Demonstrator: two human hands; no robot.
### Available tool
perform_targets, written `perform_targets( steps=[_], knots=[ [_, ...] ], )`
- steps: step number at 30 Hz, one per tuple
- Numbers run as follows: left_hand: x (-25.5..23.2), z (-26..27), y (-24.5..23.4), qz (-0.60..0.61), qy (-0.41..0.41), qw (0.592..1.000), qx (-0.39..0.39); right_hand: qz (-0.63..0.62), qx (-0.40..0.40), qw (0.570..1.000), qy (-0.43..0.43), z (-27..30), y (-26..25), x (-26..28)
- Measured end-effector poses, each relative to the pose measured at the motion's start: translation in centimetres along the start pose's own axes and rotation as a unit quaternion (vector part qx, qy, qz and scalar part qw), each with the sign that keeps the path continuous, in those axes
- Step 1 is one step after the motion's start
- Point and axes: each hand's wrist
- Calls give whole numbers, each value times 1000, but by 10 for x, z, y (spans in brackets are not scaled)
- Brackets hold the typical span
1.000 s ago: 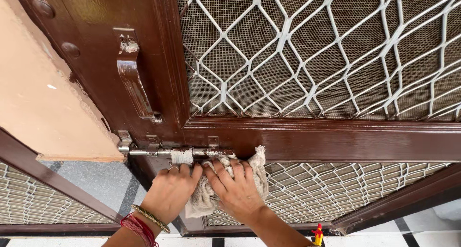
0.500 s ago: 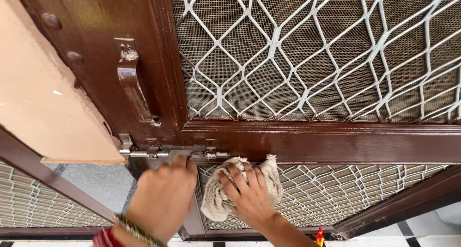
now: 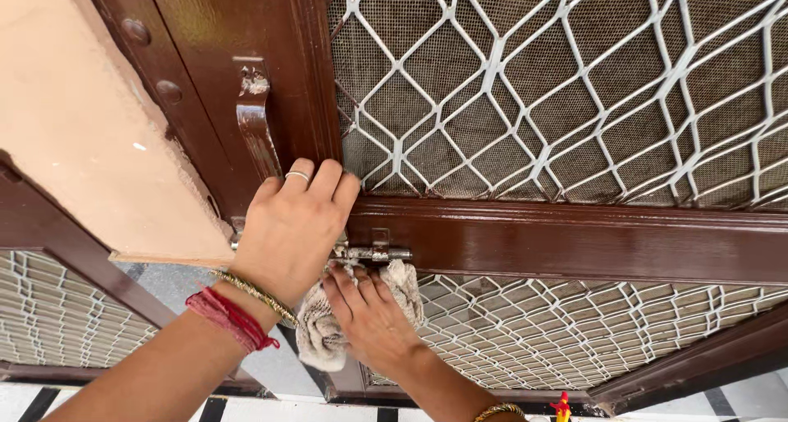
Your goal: The person wipes the wooden frame of a security door with a cloth. They then spray a liquid from a bottle onto the frame and continue wiping the surface, including the latch and handle area.
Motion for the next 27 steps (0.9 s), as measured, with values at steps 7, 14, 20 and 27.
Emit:
perform_targets(
  steps=[7, 14, 20, 27],
  knots=[
    [3, 12, 15, 40, -5, 999, 12, 119, -25, 992, -16, 6, -11, -6],
    [1, 39, 21, 50, 40, 997, 51, 186, -9, 982, -28, 28, -11, -31],
    [-2, 55, 26, 83, 61, 992, 80, 205, 31, 978, -29, 53, -25, -62],
    [-21, 69, 47, 135, 54, 985, 93, 86, 18, 996, -28, 34, -15, -45]
  ],
)
Point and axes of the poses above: each hand's wrist, its own z-axis away from the middle knuckle, its own y-axis out of the palm, x = y × z, and after that the axes turned 5 degrees about y, right-handed
